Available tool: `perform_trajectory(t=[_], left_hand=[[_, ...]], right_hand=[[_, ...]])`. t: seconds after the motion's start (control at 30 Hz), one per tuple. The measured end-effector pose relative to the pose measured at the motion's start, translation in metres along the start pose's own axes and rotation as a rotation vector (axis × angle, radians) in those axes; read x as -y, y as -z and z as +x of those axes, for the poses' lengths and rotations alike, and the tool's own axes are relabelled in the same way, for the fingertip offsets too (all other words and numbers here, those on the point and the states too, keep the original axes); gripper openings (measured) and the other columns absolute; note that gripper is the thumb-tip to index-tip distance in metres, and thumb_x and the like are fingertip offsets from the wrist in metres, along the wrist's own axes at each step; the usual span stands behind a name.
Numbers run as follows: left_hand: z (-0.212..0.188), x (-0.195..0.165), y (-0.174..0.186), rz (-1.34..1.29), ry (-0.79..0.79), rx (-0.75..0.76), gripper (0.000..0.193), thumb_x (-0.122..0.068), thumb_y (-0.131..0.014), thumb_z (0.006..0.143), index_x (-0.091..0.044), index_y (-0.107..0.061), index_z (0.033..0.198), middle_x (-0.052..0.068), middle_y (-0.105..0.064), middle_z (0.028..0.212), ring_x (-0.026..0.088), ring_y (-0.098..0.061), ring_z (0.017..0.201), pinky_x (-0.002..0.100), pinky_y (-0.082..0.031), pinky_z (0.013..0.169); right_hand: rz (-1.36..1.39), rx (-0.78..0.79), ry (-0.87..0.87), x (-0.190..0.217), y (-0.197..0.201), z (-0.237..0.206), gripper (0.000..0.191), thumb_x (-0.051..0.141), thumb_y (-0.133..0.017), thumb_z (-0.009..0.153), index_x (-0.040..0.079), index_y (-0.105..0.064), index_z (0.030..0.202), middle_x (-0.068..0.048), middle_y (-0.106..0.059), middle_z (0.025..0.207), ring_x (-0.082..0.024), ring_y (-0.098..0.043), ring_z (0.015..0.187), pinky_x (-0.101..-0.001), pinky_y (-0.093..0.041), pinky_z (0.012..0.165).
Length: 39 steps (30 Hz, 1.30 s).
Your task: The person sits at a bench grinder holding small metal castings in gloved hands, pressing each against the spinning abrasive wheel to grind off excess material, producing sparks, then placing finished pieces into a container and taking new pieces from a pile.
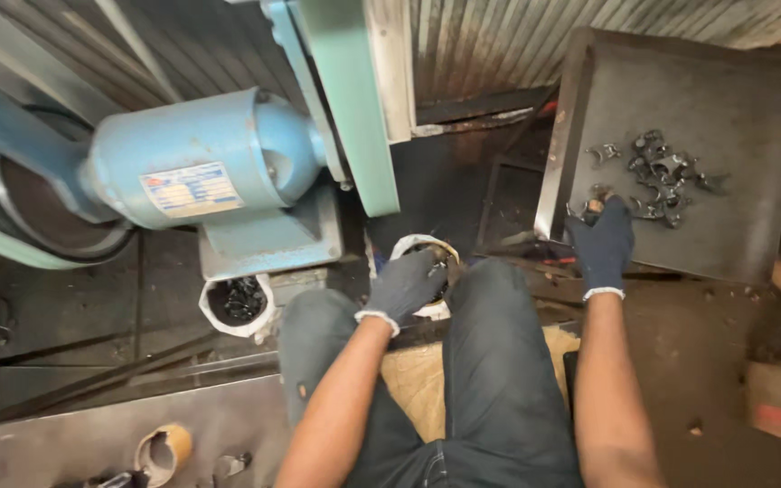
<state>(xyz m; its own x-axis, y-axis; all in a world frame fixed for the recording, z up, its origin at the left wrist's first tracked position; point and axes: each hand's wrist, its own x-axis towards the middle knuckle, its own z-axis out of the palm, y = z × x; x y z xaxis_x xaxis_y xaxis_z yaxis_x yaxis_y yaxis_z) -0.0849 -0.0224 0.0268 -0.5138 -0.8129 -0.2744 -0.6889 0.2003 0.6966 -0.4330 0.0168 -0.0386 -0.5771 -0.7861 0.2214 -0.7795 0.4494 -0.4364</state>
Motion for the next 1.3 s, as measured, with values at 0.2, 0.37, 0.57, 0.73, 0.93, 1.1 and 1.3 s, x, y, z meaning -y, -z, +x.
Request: perform_trajectory(t=[0.2, 0.37, 0.57, 0.73, 0.93, 1.1, 1.3], left_hand=[[-0.009, 0.006, -0.002, -0.184, -0.136, -0.085, 0.041, -0.04, -0.071, 0.084, -0.003, -0.071, 0.101, 0.023, -0.071, 0.09, 0.039, -0.07, 0.087, 0.047, -0.052, 0.078], [-0.047, 0.008, 0.012, -0.146, 0.056, -0.334, 0.039, -0.043, -0.07, 0.089, -0.009, -0.071, 0.109, 0.02, -0.073, 0.102, 0.041, -0.069, 0.097, 0.049, -0.053, 0.079], [-0.059, 0.006, 0.041, -0.207, -0.126, -0.469, 0.046, -0.041, -0.068, 0.088, -0.01, -0.066, 0.121, 0.02, -0.073, 0.102, 0.041, -0.07, 0.094, 0.046, -0.055, 0.076], [-0.038, 0.018, 0.035, -0.248, 0.174, -0.496, 0.039, -0.044, -0.068, 0.089, -0.006, -0.071, 0.096, 0.022, -0.073, 0.087, 0.04, -0.072, 0.082, 0.047, -0.054, 0.072], [-0.009, 0.054, 0.032, -0.18, 0.458, -0.618, 0.052, -0.049, -0.059, 0.098, 0.0, -0.069, 0.085, 0.026, -0.067, 0.08, 0.045, -0.065, 0.077, 0.051, -0.046, 0.069], [0.007, 0.068, 0.015, -0.299, 0.446, -0.683, 0.047, -0.042, -0.06, 0.099, 0.001, -0.068, 0.083, 0.025, -0.067, 0.078, 0.041, -0.065, 0.073, 0.049, -0.046, 0.066], [0.02, 0.033, 0.006, -0.529, 0.287, -0.632, 0.033, -0.029, -0.066, 0.097, 0.002, -0.072, 0.089, 0.018, -0.068, 0.075, 0.022, -0.063, 0.068, 0.039, -0.048, 0.065]], right_hand=[[1.384, 0.207, -0.141, 0.136, 0.013, -0.077, 0.041, -0.002, -0.068, 0.092, 0.001, -0.06, 0.132, -0.005, -0.067, 0.12, -0.013, -0.065, 0.11, -0.0276, -0.052, 0.097], [0.828, 0.441, 0.108, 0.204, 0.026, -0.139, 0.022, 0.004, -0.067, 0.092, 0.001, -0.073, 0.113, -0.002, -0.074, 0.101, -0.013, -0.07, 0.095, -0.028, -0.053, 0.085], [0.939, 0.719, 0.124, 0.209, 0.037, -0.114, 0.023, 0.015, -0.065, 0.097, 0.003, -0.076, 0.114, -0.005, -0.072, 0.084, -0.013, -0.066, 0.073, -0.0297, -0.052, 0.066], [1.026, 0.574, 0.186, 0.223, -0.003, -0.115, 0.024, 0.018, -0.06, 0.101, -0.001, -0.071, 0.11, -0.006, -0.075, 0.097, -0.014, -0.068, 0.091, -0.0303, -0.052, 0.08], [0.968, 0.624, 0.12, 0.241, -0.089, -0.112, 0.026, 0.022, -0.063, 0.099, -0.002, -0.07, 0.105, -0.015, -0.073, 0.094, -0.019, -0.068, 0.088, -0.0345, -0.051, 0.08], [0.842, 0.586, 0.06, 0.228, -0.114, -0.107, 0.027, 0.022, -0.065, 0.095, -0.003, -0.068, 0.104, -0.017, -0.073, 0.093, -0.023, -0.069, 0.085, -0.036, -0.051, 0.078], [0.815, 0.426, 0.156, 0.206, -0.078, -0.095, 0.026, 0.019, -0.061, 0.101, -0.002, -0.068, 0.115, -0.017, -0.073, 0.102, -0.026, -0.07, 0.092, -0.0381, -0.053, 0.082]])
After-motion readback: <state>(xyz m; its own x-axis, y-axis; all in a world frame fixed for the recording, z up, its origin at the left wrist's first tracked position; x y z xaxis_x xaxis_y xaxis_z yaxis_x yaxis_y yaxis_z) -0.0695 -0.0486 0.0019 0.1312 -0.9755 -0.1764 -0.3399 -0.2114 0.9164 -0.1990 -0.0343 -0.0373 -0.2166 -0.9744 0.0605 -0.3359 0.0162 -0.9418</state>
